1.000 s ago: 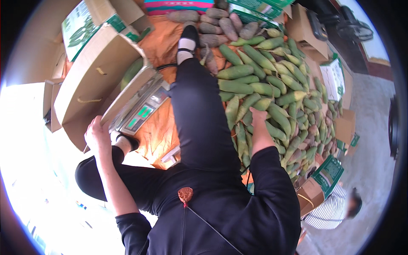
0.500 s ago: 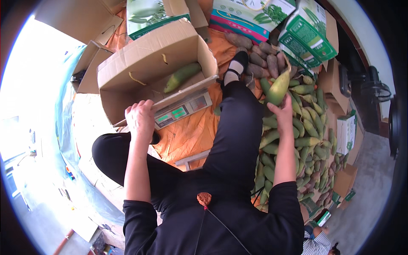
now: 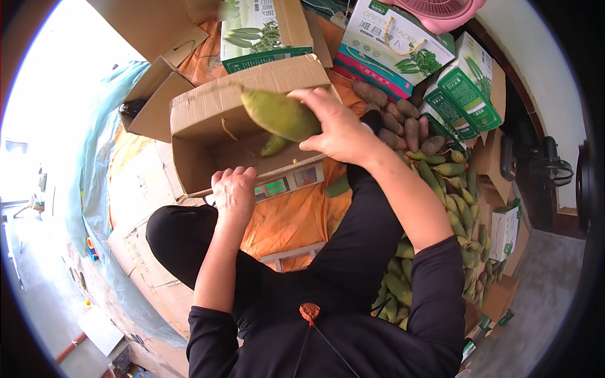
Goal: Sort and pack green produce into boxes.
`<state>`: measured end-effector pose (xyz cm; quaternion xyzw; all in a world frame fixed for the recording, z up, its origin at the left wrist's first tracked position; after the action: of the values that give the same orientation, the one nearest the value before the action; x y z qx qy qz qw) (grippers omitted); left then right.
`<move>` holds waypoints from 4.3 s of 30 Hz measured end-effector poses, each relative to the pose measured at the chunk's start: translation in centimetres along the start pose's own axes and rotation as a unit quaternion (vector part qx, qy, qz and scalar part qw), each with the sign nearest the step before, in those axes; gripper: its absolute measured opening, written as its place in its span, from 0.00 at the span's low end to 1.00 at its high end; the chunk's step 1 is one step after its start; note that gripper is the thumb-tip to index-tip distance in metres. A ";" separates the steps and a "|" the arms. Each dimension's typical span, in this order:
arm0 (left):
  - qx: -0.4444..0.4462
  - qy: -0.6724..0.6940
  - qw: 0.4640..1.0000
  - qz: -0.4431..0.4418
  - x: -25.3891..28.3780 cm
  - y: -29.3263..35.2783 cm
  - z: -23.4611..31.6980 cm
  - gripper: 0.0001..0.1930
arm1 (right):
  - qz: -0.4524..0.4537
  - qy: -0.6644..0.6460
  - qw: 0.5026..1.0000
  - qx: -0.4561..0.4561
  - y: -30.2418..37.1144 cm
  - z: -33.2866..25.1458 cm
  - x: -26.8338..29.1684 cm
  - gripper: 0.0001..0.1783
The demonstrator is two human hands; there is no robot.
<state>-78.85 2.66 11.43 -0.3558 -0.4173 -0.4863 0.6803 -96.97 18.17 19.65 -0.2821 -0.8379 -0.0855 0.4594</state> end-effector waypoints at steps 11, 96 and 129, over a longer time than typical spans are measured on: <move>-0.002 0.005 1.000 -0.011 -0.2 -0.2 0.1 0.02 | -0.157 0.045 0.982 -0.091 -2.2 5.1 -5.9 0.33; 0.005 0.819 0.573 0.034 10.9 -8.2 0.2 0.52 | 0.332 -0.391 0.856 0.066 -4.7 -6.0 27.0 0.23; 0.265 0.718 0.643 0.025 4.3 -24.5 -8.8 0.34 | 0.129 0.131 0.960 -0.212 -20.3 16.7 0.6 0.44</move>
<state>-99.59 -13.41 13.74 0.2905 0.0999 -0.4407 0.8435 -120.49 8.38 13.07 -0.4651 -0.6897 -0.2372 0.5018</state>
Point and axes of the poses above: each hand's wrist, its own y-axis away from the middle knuckle, its own x-axis out of the back of the hand, z = x × y, the point moved 1 cm from there along -y, towards the middle knuckle, and after that the axes turned 14 degrees about y, right-handed, at the moved point
